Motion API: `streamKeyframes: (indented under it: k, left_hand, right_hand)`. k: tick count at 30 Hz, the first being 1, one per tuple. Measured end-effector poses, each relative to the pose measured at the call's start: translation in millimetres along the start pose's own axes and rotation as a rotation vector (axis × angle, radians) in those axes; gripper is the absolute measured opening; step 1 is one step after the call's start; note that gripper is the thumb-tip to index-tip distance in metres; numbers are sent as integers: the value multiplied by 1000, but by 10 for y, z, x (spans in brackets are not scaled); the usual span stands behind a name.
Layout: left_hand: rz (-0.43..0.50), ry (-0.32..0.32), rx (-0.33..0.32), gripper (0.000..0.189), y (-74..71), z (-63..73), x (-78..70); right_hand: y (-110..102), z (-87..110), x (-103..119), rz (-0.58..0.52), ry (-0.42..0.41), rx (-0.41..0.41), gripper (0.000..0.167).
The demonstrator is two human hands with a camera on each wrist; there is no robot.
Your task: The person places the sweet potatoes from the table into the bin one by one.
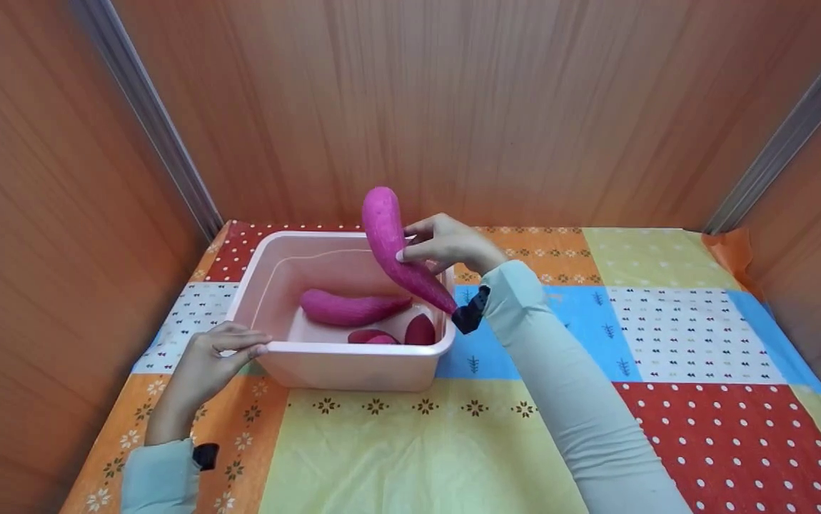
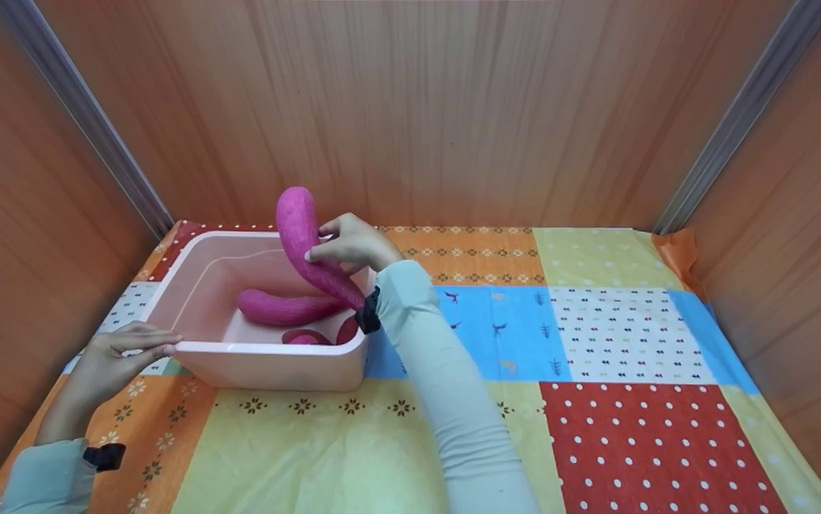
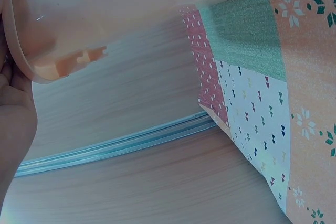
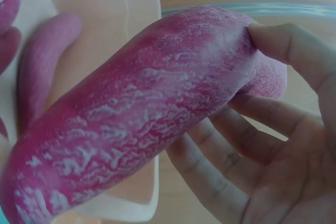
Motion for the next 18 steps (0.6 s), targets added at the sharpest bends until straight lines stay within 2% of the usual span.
streamKeyframes:
  k: [12,18]
  left_hand:
    - [13,-49,27,23,20,11,27]
    - [13,-13,-6,22,-3,4,-14]
  right_hand:
    - [134,-83,48,44,8,39,52]
    - [186,-121,68,34,6,54,52]
Point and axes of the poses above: each hand's wrist, its own z-axis away from the middle knuckle, its own y-axis out of the palm, x = y × z, the point moved 10 cm from there along -z, towards the middle knuckle, and after that the axes turned 3 degrees about -z, right-handed, at the moved point
